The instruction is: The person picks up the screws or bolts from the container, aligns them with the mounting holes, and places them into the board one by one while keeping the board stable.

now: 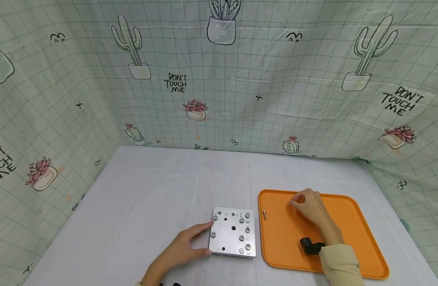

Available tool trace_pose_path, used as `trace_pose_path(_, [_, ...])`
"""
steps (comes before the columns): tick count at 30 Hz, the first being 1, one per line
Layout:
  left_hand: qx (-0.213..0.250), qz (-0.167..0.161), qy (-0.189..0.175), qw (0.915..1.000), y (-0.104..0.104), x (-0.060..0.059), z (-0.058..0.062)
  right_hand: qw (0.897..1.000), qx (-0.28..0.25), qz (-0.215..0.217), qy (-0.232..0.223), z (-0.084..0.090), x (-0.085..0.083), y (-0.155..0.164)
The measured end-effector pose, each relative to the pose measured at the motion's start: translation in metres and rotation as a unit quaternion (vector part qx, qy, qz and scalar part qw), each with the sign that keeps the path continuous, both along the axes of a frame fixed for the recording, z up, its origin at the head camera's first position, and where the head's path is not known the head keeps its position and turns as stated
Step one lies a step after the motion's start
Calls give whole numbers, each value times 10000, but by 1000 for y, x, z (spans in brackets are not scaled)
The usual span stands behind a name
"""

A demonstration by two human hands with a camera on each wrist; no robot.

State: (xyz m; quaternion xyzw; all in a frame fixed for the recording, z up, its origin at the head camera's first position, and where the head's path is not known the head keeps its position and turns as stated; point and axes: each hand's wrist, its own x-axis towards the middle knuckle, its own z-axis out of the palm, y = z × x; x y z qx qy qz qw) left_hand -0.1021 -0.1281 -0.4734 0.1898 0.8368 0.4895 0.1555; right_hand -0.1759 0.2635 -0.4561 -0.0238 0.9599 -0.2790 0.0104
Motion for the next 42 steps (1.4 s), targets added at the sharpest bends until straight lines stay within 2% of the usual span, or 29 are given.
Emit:
trace_pose_path(6, [-16, -11, -29, 10000, 0, 0, 0, 9990, -310, 313, 20, 7, 8, -12])
trace_pose_path(16, [-38, -13, 40, 10000, 0, 0, -1, 9936, -749, 787, 316, 21, 31, -52])
trace_pose_path(20, [-6, -33, -1, 10000, 1, 0, 0, 9887, -978, 976, 575, 26, 41, -69])
trace_pose_path(25, [1, -36, 4, 10000, 0, 0, -1, 9780, -1084, 1377, 1134, 29, 53, -89])
trace_pose_path(29, [4, -40, 39, 10000, 0, -1, -2, 9686, -1159, 1668, 1434, 28, 64, -106])
trace_pose_path(34, [-25, -57, 94, 9999, 0, -1, -3, 9590, -1306, 1990, 1538, 21, 76, -127])
trace_pose_path(42, [-17, -84, 19, 10000, 1, -1, -1, 9471, -1114, 2343, 1889, 4, 85, -151])
